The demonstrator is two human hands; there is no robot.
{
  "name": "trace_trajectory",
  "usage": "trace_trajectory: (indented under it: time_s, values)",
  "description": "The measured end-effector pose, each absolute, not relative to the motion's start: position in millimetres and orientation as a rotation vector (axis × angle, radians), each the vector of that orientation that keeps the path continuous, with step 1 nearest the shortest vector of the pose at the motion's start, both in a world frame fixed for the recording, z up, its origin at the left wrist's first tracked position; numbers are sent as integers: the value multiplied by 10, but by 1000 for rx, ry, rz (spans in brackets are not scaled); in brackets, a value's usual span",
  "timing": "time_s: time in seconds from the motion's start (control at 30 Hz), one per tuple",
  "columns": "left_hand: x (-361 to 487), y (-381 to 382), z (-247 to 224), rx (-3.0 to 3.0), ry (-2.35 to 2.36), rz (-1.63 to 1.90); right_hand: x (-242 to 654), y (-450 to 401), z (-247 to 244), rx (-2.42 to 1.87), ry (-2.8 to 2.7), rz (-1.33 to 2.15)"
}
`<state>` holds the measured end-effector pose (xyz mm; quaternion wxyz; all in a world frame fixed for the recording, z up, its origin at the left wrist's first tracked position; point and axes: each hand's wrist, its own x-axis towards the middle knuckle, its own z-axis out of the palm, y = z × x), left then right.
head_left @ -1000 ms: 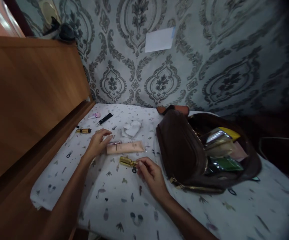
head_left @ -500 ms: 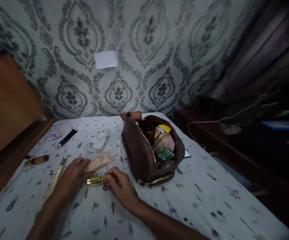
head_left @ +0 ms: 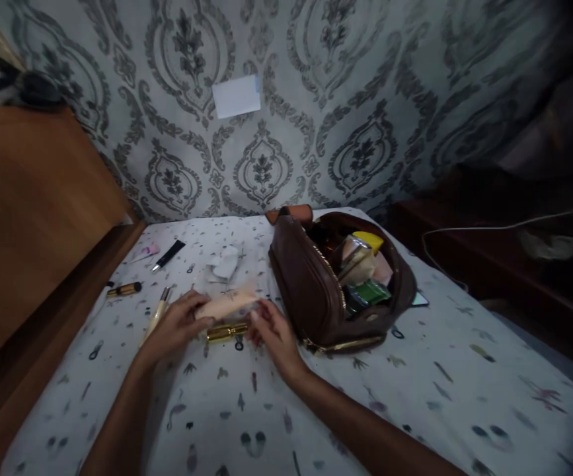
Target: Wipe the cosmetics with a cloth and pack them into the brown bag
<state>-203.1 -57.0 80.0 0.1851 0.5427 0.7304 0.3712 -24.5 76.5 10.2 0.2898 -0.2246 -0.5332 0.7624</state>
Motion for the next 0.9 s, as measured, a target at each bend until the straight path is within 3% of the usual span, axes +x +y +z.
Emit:
trace_trajectory:
  time_s: [0.3, 0.6, 0.77, 0.9]
  values:
    - [-2002, -642, 901, 1430, 1797, 1141, -220, 824, 281, -568, -1095, 2390]
    - [-2038, -631, 850, 1059, 1964, 1710, -149, 766, 351, -382, -1370, 2692]
    - [-1859, -514, 764, 1100, 1984, 1687, -94, 691, 411, -245, -1574, 2731]
    - [-1957, -413, 744, 1106, 2130, 1643, -85, 719, 431, -438, -1371, 2730]
